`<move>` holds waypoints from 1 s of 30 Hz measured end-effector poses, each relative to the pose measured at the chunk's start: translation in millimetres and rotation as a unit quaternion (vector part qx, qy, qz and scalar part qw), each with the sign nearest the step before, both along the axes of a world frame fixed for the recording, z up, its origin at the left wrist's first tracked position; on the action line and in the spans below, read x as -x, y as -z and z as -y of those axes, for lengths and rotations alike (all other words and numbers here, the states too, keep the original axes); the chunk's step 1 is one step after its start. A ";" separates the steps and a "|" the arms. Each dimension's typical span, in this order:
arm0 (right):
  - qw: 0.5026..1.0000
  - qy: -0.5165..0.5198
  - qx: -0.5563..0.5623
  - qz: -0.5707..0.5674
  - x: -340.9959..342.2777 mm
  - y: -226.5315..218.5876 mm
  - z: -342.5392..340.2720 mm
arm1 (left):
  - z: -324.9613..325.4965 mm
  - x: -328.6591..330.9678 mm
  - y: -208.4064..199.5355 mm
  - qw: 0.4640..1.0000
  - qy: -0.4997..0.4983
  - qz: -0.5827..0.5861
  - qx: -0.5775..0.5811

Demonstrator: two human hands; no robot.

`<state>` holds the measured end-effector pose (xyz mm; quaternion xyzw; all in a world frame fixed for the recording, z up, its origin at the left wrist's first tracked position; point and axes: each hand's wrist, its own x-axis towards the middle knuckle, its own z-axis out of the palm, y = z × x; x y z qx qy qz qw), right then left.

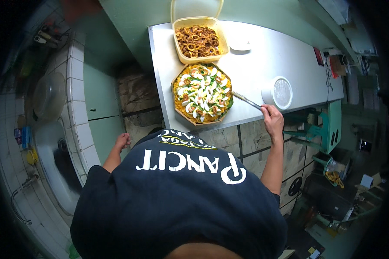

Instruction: The person uses tongs to transfer chopped onions from a small bowl onto a round food item on a countertop, then adds fried onions from a yellow container. The person closes the container and moves the bowl aside.

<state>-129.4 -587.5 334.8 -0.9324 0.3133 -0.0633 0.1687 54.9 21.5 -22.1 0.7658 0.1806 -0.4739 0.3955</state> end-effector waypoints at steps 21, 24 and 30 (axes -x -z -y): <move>0.993 -0.020 0.013 0.115 -49.2 1.0 15.9 | 2.7 10.1 -5.1 0.998 0.040 -0.004 -0.042; 0.977 -0.036 -0.016 0.210 -103.5 22.9 25.6 | 4.6 16.0 -10.4 0.999 0.027 0.012 -0.027; 0.976 -0.096 0.187 0.063 -203.6 72.3 15.4 | 6.2 22.1 7.2 0.997 -0.070 0.012 0.024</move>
